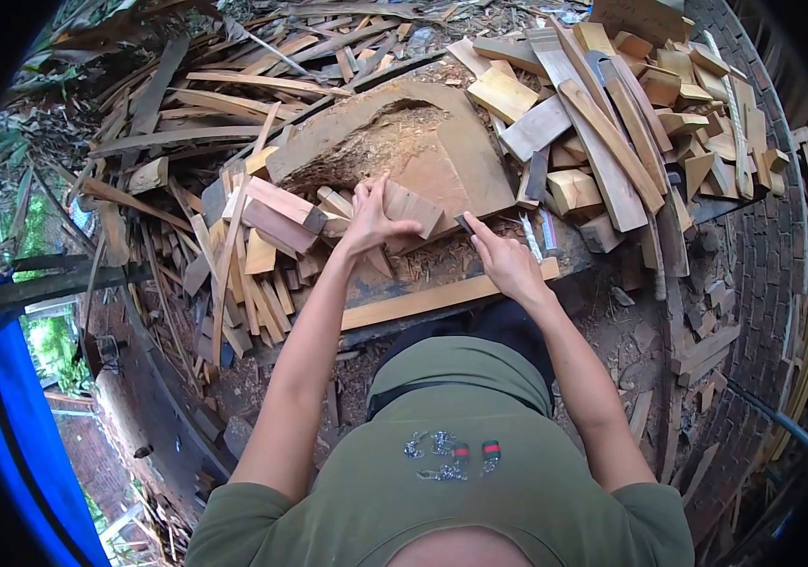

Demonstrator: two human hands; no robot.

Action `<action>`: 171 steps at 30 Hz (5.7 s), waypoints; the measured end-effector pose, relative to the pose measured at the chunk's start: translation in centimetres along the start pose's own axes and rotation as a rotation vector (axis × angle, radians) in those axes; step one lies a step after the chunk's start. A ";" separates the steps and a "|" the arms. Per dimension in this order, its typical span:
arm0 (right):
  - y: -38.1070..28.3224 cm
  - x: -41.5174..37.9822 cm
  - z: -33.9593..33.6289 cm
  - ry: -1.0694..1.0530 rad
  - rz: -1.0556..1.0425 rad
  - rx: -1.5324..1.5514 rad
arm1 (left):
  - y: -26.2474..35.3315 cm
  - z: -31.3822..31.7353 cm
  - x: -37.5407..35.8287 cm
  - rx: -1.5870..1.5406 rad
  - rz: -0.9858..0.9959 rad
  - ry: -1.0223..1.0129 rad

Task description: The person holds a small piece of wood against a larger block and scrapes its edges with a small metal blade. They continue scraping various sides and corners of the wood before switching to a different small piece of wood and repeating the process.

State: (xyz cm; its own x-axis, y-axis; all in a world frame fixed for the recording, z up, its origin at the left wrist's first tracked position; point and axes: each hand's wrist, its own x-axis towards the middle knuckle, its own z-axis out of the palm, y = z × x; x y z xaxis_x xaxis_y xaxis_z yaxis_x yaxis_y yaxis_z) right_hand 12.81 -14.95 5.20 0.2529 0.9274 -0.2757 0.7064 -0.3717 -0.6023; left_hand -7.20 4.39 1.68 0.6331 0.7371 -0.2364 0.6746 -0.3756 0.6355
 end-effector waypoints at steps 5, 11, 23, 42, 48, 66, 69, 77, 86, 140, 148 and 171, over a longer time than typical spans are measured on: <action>-0.2 0.5 -0.8 -0.024 0.051 0.038 | -1.4 -1.5 0.6 -0.010 0.101 -0.087; 1.8 0.1 -0.7 0.034 0.036 0.061 | 1.5 -1.5 -0.6 -0.565 0.146 0.116; -0.5 2.2 -0.1 0.063 -0.028 0.254 | 6.1 1.7 -5.0 -0.095 0.266 0.400; 0.7 1.3 0.8 0.021 0.070 0.327 | 4.2 4.3 -2.8 0.131 0.116 0.373; -1.4 1.8 0.9 0.028 0.001 0.435 | 2.3 2.2 0.4 0.191 0.202 0.211; -2.5 2.6 0.5 0.106 -0.049 0.202 | 3.2 3.6 0.8 0.038 0.123 0.383; -2.3 2.2 0.5 0.123 -0.061 0.124 | 3.5 3.9 0.8 0.021 0.116 0.394; -4.5 5.1 1.9 0.235 -0.117 0.061 | 2.6 4.4 1.1 0.037 0.150 0.466; -3.3 5.0 2.4 0.292 -0.177 0.052 | 3.5 3.9 0.6 -0.013 0.067 0.412; -4.7 9.6 0.5 0.128 -0.231 0.008 | 2.4 5.1 1.0 -0.070 0.087 0.502; -6.3 11.5 0.3 0.104 -0.145 -0.049 | 1.9 5.8 1.3 -0.045 0.066 0.518; -2.8 4.0 -0.4 0.076 -0.106 0.044 | 1.9 5.7 0.9 -0.077 0.007 0.505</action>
State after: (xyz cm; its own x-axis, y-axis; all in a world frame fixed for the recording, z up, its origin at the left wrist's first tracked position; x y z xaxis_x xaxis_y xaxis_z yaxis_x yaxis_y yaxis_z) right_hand 12.15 -10.16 6.09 0.2288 0.9614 -0.1527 0.7023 -0.2716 -0.6580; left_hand -3.18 1.07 -1.51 0.3622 0.9215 0.1402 0.6291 -0.3527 0.6927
